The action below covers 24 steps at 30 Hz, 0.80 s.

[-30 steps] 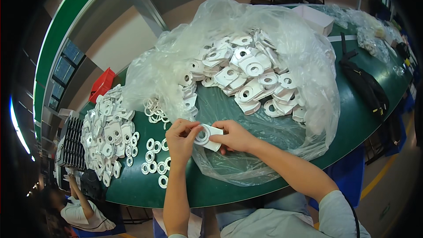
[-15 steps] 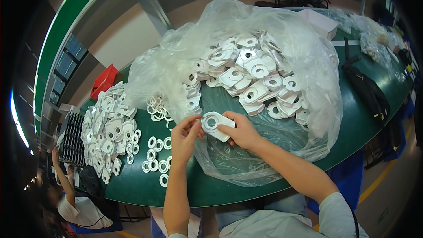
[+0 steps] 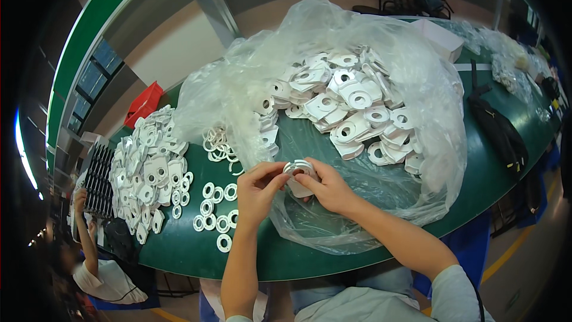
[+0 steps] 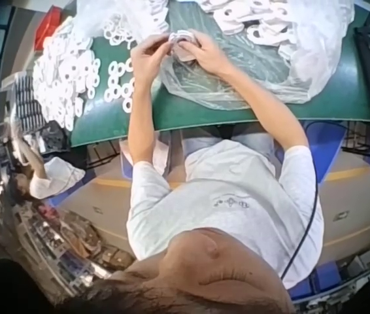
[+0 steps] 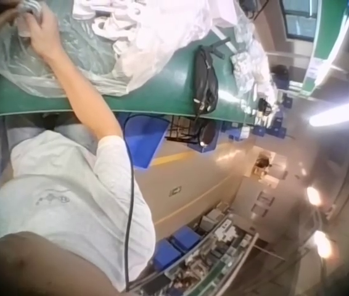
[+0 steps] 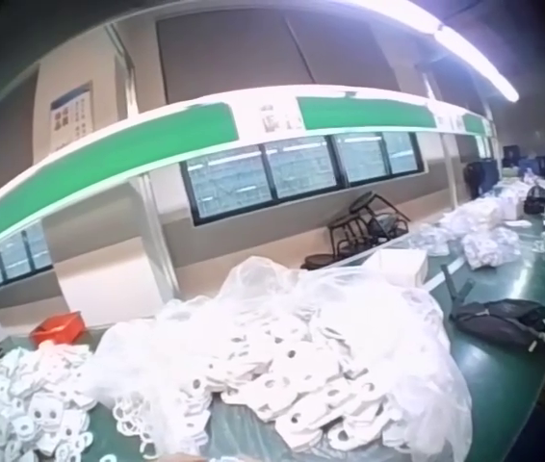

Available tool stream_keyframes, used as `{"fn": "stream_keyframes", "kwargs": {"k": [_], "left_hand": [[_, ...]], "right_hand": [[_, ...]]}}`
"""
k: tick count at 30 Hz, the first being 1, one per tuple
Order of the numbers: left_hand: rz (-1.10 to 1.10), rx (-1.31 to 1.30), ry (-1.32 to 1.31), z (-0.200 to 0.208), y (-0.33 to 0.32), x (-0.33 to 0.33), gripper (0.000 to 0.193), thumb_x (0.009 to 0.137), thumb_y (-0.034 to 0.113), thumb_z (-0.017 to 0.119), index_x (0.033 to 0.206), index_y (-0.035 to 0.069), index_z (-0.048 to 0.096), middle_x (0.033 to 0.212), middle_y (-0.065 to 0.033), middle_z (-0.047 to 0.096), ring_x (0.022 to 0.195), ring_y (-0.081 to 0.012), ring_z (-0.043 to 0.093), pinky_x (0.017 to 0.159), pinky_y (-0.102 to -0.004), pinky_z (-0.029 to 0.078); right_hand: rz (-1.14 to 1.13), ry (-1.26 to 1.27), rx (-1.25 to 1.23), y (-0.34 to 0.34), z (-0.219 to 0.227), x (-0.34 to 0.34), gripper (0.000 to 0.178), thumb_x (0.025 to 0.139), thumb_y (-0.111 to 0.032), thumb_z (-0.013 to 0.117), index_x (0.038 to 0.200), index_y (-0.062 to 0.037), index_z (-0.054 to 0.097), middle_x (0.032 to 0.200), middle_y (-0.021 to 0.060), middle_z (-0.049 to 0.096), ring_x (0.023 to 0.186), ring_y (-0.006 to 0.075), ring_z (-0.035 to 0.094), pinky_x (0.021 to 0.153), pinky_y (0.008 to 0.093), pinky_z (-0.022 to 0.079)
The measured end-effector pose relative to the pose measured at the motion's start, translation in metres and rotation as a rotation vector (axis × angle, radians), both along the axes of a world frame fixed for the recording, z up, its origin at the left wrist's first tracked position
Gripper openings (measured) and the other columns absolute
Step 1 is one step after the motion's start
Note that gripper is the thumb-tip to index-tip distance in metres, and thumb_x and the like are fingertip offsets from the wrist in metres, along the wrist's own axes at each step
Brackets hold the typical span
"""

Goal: Assembling small white plastic components by fitting a ring into a larger base on an assembly line.

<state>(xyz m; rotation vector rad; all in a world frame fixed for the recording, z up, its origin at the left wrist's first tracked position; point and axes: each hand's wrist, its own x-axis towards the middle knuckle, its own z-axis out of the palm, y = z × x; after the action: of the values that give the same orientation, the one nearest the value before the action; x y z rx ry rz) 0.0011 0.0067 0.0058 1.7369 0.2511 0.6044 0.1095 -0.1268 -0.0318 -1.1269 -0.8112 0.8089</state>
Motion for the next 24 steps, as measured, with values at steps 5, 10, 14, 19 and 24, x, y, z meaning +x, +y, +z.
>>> {"fn": "stream_keyframes", "kwargs": {"k": [5,10,14,19,24], "left_hand": [[0.029,-0.014,0.001,-0.01,0.005,0.001,0.016,0.079,-0.003,0.065,0.095,-0.005,0.067,0.085,-0.0077,0.066,0.074,-0.0122,0.062,0.066,-0.0226,0.049],[-0.005,-0.123,-0.006,-0.006,0.001,0.002,0.014,0.08,-0.004,0.065,0.094,-0.006,0.066,0.083,-0.0093,0.067,0.074,-0.0142,0.064,0.068,-0.0247,0.051],[0.009,-0.152,-0.022,-0.009,0.0,0.002,0.014,0.081,-0.003,0.064,0.094,-0.007,0.066,0.083,-0.0102,0.067,0.072,-0.0152,0.064,0.068,-0.0265,0.053],[0.105,-0.13,-0.02,-0.01,-0.004,0.004,0.014,0.081,-0.002,0.063,0.093,-0.008,0.065,0.083,-0.0107,0.067,0.071,-0.0163,0.064,0.069,-0.0284,0.053],[0.087,-0.088,0.027,-0.007,-0.007,0.005,0.017,0.082,-0.003,0.062,0.098,-0.007,0.064,0.088,-0.0094,0.066,0.075,-0.0144,0.062,0.07,-0.0255,0.051]], "right_hand": [[-0.006,-0.067,-0.054,-0.003,0.006,-0.001,0.017,0.092,-0.019,0.055,0.102,-0.0046,0.054,0.087,0.0013,0.057,0.074,0.0071,0.054,0.056,0.0211,0.045],[-0.081,-0.126,0.021,-0.002,0.005,-0.001,0.021,0.093,-0.022,0.055,0.103,-0.0043,0.055,0.088,0.001,0.056,0.079,0.007,0.051,0.068,0.0224,0.043],[-0.087,-0.162,0.015,-0.002,0.005,0.0,0.023,0.093,-0.024,0.054,0.104,-0.0039,0.055,0.089,0.0014,0.056,0.082,0.0072,0.05,0.071,0.0229,0.042],[-0.047,-0.005,-0.002,-0.006,0.016,-0.005,0.021,0.095,-0.024,0.05,0.102,-0.0049,0.055,0.09,0.0035,0.059,0.079,0.0068,0.055,0.055,0.02,0.045],[-0.141,-0.042,-0.03,-0.004,0.011,0.001,0.023,0.097,-0.024,0.045,0.099,-0.0036,0.057,0.081,0.003,0.062,0.059,0.0047,0.054,0.044,0.0183,0.04]]}}
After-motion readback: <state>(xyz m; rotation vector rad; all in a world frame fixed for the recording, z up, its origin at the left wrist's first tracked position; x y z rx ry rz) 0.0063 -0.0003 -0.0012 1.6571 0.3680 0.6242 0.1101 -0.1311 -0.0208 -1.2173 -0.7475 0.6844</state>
